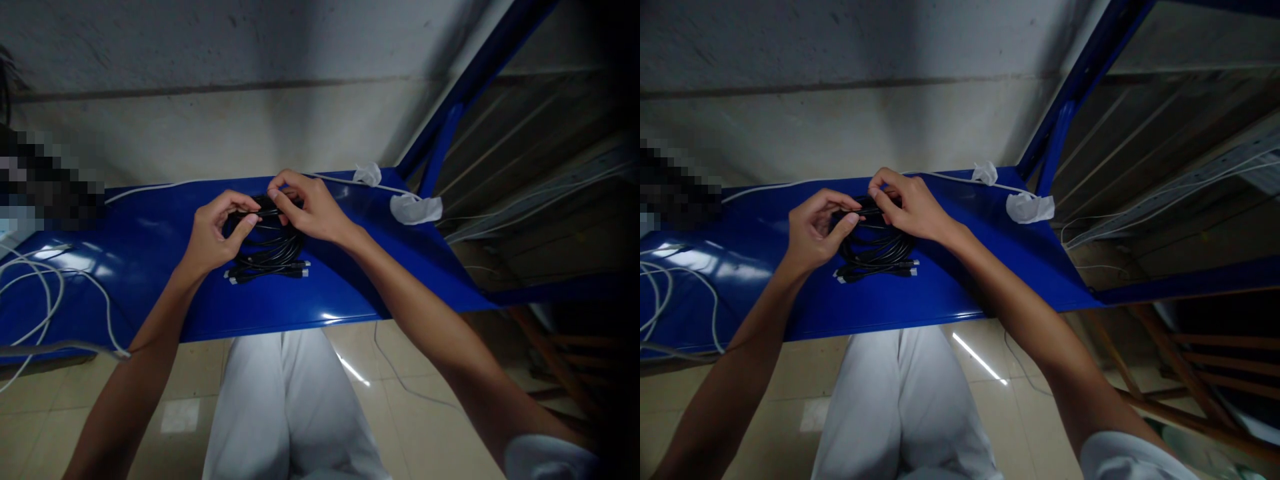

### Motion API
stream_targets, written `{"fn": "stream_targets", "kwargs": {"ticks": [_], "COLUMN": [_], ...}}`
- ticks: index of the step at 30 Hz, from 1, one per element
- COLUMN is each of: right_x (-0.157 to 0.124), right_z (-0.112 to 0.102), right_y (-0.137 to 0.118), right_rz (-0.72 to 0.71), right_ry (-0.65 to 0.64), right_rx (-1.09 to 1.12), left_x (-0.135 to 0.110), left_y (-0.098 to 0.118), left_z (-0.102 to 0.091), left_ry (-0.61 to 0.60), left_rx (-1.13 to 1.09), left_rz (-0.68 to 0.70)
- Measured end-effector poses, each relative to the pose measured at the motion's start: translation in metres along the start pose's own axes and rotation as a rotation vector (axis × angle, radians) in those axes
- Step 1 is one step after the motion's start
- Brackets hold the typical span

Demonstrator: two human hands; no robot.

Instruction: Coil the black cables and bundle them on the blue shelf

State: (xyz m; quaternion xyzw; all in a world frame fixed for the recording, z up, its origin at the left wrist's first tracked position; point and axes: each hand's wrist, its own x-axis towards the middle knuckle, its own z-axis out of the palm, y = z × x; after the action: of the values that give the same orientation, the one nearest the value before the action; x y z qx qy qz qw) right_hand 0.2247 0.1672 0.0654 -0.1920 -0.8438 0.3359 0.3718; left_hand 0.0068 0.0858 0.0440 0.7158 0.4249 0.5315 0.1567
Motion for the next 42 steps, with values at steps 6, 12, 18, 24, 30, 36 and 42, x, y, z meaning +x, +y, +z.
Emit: {"fn": "stream_targets", "kwargs": {"ticks": [6, 12, 18, 24, 30, 36, 42], "right_x": [-0.001, 0.001, 0.002, 0.002, 0.001, -0.002, -0.003], "right_z": [0.006, 0.000, -0.001, 0.002, 0.002, 0.009, 0.010], "right_y": [-0.005, 0.000, 0.004, 0.012, 0.007, 0.003, 0.006], "right_rz": [-0.042, -0.055, -0.023, 0.007, -0.052, -0.100, -0.104], "right_ry": [0.009, -0.006, 0.021, 0.073, 0.006, -0.090, -0.083], "right_rx": [-0.101, -0.154, -0.082, -0.063, -0.132, -0.245, -0.244], "left_x": [-0.002, -0.001, 0.000, 0.001, -0.001, 0.000, 0.005], "left_y": [-0.001, 0.004, 0.001, 0.003, 0.006, 0.005, 0.013], "left_z": [0.002, 0.003, 0.001, 0.002, 0.000, 0.003, 0.007], "left_ry": [0.013, 0.065, 0.149, 0.148, 0.077, 0.050, 0.118], "left_rx": [0.149, 0.269, 0.323, 0.372, 0.319, 0.209, 0.130], "left_rz": [0.093, 0.130, 0.195, 0.215, 0.189, 0.070, -0.007]}}
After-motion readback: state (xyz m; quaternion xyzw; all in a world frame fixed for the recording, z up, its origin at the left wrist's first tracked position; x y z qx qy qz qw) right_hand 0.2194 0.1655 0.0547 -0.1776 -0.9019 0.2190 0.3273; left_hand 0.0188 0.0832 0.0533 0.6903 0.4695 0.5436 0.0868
